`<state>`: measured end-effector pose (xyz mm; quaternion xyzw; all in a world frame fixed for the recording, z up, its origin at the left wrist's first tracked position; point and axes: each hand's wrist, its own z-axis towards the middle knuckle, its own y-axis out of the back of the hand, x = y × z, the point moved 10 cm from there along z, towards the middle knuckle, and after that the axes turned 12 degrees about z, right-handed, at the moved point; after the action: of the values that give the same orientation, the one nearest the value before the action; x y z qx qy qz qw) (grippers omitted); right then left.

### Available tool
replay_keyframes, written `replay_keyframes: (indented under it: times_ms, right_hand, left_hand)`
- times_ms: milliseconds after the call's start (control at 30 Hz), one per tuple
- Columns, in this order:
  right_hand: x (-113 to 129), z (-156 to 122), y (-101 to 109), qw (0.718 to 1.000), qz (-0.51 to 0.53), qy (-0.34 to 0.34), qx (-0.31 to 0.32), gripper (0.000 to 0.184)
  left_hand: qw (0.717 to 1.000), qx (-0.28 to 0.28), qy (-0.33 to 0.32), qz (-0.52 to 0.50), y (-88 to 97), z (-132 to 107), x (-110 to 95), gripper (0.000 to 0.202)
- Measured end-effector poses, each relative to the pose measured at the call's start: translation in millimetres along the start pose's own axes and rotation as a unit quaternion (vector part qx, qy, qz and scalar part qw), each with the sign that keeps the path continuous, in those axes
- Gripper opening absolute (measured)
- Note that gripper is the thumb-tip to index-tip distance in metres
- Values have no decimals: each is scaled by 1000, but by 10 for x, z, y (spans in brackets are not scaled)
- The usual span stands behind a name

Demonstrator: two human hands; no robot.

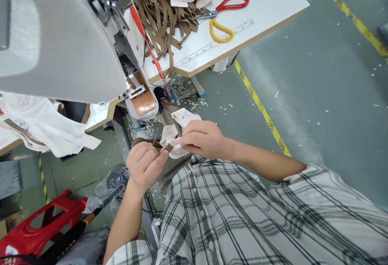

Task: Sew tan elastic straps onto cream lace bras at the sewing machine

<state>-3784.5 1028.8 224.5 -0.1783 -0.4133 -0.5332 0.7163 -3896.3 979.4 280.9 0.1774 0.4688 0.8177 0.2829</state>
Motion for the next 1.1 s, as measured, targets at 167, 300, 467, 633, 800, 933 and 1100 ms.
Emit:
replay_keyframes:
  times_ms: [167,300,467,633,800,933,1100]
  right_hand:
    - [-84,-9,-67,999,18,-43,23,22]
    - [-72,-27,-82,999,23,-32,17,18]
    - [-74,-18,-127,998,47,-34,27,14]
    - [-331,-18,-207,965,165,-200,42,14]
    - [-590,-314,-529,803,390,-445,69,29]
    - [-577,-404,-605,748,446,-488,59,32]
    - [-527,-392,-597,742,449,-496,49,31]
  left_hand:
    - [1000,3,0,13,4,2,-4,20]
    - [1000,-1,7,2,2,-17,16,20]
    - [999,12,37,-19,-34,-48,59,17]
    - [913,150,336,-177,-416,-318,498,10]
    - [713,158,515,-450,-848,-681,497,26]
    - [624,127,569,-521,-955,-806,424,26]
    - [601,107,580,-540,-915,-801,378,24]
